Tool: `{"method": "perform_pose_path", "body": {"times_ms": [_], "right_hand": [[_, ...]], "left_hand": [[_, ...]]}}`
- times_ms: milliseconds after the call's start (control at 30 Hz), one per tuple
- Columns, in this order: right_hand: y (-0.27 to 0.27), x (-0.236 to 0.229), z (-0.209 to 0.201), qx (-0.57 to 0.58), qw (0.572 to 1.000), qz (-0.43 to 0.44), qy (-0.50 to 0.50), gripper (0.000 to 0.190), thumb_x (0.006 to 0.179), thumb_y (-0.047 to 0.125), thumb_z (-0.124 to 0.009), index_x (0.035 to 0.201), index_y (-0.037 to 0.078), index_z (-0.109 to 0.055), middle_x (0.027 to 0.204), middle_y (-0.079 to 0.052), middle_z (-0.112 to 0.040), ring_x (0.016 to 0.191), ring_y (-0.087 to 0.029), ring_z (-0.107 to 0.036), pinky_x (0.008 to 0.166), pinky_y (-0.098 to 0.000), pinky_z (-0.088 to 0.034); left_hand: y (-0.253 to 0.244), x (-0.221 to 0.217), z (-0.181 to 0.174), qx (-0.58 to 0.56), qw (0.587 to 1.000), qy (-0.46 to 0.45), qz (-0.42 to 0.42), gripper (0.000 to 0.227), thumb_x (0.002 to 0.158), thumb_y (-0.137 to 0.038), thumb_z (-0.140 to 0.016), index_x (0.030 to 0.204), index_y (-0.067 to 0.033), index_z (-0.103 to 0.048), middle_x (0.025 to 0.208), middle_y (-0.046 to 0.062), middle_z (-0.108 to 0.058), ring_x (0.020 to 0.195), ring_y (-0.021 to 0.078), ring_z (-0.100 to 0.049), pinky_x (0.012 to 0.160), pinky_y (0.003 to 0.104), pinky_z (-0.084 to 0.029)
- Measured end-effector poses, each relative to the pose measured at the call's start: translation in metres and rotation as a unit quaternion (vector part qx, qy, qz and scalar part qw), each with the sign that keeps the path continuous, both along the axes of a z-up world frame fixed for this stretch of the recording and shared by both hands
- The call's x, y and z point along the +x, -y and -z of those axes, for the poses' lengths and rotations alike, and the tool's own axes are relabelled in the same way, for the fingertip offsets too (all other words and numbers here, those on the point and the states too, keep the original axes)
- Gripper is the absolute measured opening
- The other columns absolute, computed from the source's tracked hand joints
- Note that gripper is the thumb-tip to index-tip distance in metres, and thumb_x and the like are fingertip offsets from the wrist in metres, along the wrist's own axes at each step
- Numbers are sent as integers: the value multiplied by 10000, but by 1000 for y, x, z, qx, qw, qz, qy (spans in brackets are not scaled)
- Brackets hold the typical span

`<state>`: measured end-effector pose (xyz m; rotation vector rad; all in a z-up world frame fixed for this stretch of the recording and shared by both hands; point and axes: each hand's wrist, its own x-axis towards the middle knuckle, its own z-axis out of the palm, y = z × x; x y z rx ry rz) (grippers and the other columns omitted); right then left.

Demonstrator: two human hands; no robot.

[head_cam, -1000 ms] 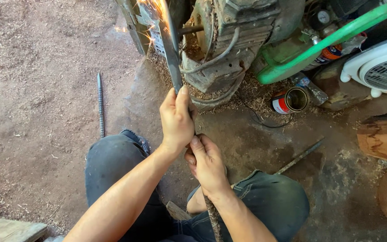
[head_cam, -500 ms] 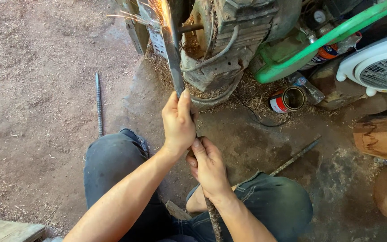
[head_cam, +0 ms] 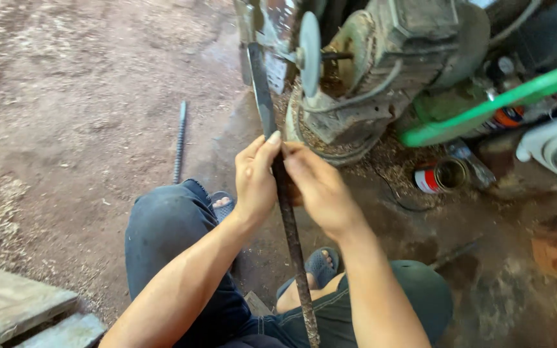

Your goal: Sharpening a long metal rod or piece of rebar on a bench grinder.

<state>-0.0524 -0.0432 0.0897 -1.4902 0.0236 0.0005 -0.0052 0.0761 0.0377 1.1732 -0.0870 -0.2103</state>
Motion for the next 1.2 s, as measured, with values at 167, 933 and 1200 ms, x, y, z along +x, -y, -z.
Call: {"method": "perform_pose_path", "body": {"times_ms": [167,933,1200], "right_hand": [[-69,27,26,130,987,-7,-92,176,1055,202,-480,1171,90,-552,880,-32,-590,653,-103,-524,532,-260,-431],[-158,80,8,180,980,6,-89,192,1037,138,-566,1198,47,-617,939,-27,-650,754,-59,-585,591,-229,-490],[-55,57,5,134,975,94,-152,281,1066,242,-450,1217,87,-629,636,-38,-563,354,-101,-439,280,-276,-335]], "left_hand": [[-48,19,-16,-36,999,8,-38,309,1072,-217,-527,875,8,-606,990,204,-724,814,158,-638,752,273,-518],[-126,59,-30,-68,990,44,-115,366,1116,-238,-531,850,3,-603,796,115,-624,906,265,-749,760,317,-571],[-16,51,-37,41,998,-41,-6,414,1059,-334,-491,866,-11,-665,825,115,-739,474,125,-530,376,272,-420]]}}
